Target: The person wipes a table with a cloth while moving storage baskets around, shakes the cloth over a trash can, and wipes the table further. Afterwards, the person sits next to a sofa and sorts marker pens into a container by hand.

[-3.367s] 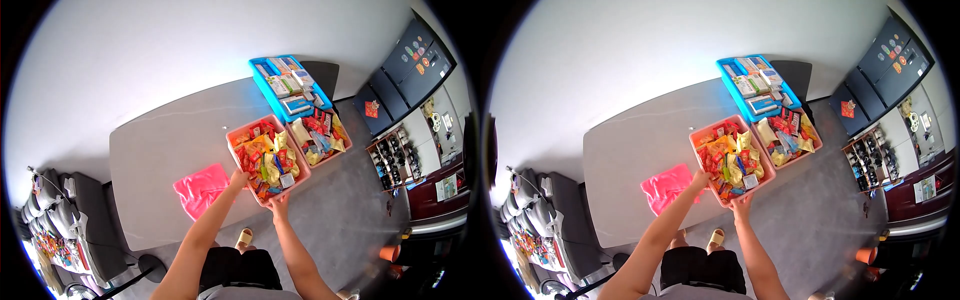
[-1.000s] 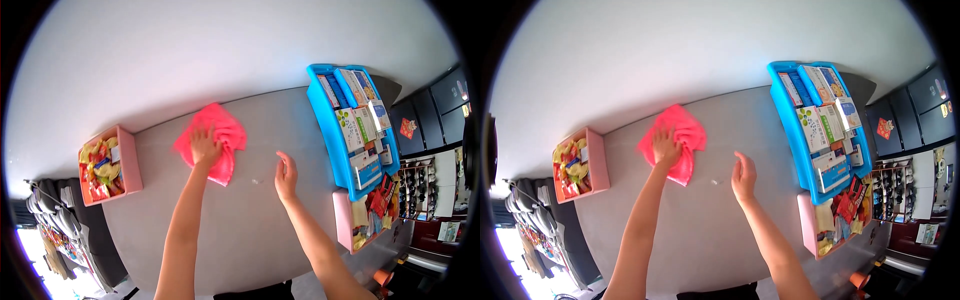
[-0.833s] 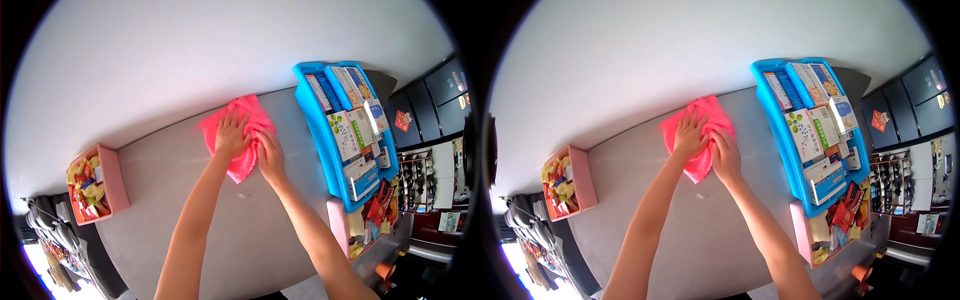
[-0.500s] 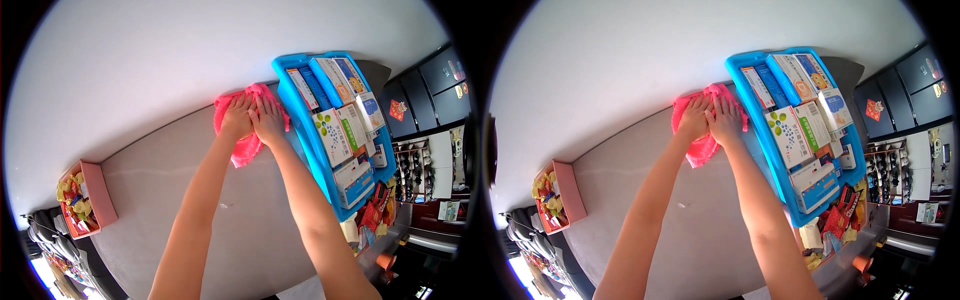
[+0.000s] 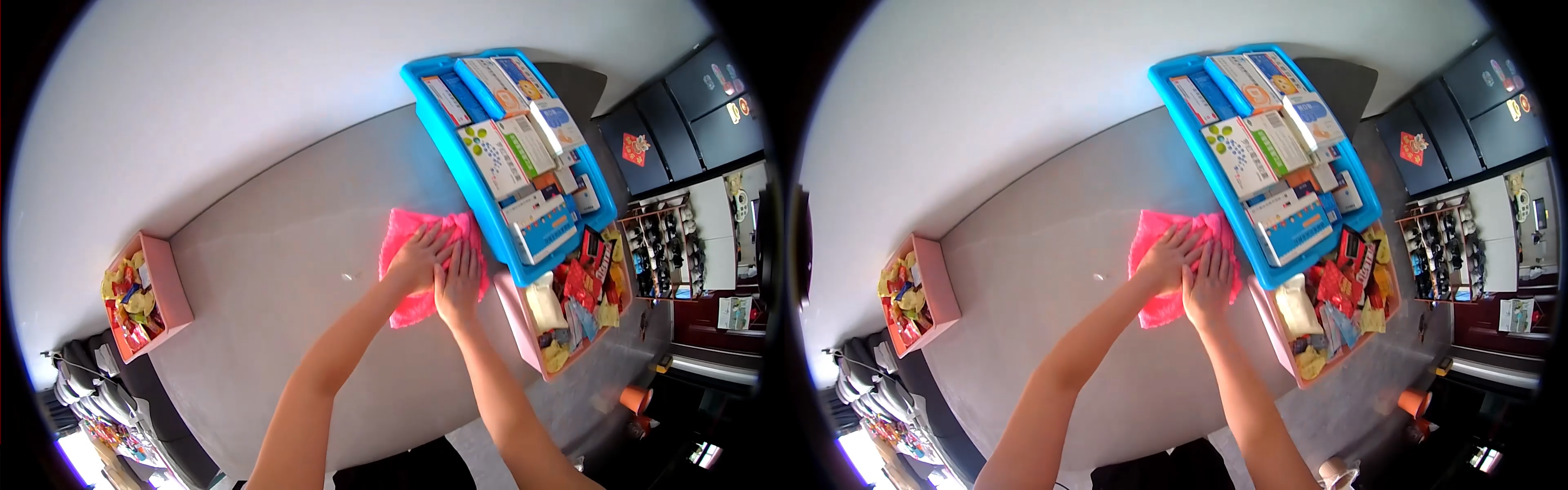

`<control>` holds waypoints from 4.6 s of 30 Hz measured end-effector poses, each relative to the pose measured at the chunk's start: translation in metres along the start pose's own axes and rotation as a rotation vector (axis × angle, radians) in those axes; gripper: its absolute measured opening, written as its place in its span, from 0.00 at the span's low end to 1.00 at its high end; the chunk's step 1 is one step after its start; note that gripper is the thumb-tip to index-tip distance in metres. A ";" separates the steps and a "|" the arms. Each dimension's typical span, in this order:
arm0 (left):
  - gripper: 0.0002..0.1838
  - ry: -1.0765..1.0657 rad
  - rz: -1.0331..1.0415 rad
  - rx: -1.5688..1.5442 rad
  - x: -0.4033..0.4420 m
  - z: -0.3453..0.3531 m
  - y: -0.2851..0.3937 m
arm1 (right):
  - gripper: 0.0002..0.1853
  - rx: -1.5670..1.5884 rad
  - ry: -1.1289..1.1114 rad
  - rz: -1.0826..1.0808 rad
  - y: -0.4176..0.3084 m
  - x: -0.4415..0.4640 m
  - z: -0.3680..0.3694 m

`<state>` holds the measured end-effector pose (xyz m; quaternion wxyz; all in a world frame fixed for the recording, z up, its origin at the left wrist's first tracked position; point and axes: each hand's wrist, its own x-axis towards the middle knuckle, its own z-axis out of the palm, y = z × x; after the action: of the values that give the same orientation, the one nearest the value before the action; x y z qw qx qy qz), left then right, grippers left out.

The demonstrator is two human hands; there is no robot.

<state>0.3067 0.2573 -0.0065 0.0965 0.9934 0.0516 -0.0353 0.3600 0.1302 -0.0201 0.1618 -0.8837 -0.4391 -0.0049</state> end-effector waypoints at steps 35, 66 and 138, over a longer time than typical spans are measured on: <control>0.36 0.316 -0.392 -0.080 -0.103 -0.024 -0.241 | 0.29 0.054 -0.389 -0.379 -0.196 0.187 0.078; 0.34 0.126 -0.511 -0.200 -0.209 0.027 0.062 | 0.28 0.259 -0.308 -0.457 -0.082 -0.097 -0.012; 0.31 0.334 -0.948 -0.166 -0.488 0.043 -0.053 | 0.33 0.146 -0.146 -0.722 -0.386 -0.176 0.096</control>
<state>-0.1857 0.2541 -0.0195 0.1389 0.8418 0.5141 0.0884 -0.0611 0.2384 -0.0295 0.1803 -0.6562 -0.7320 0.0329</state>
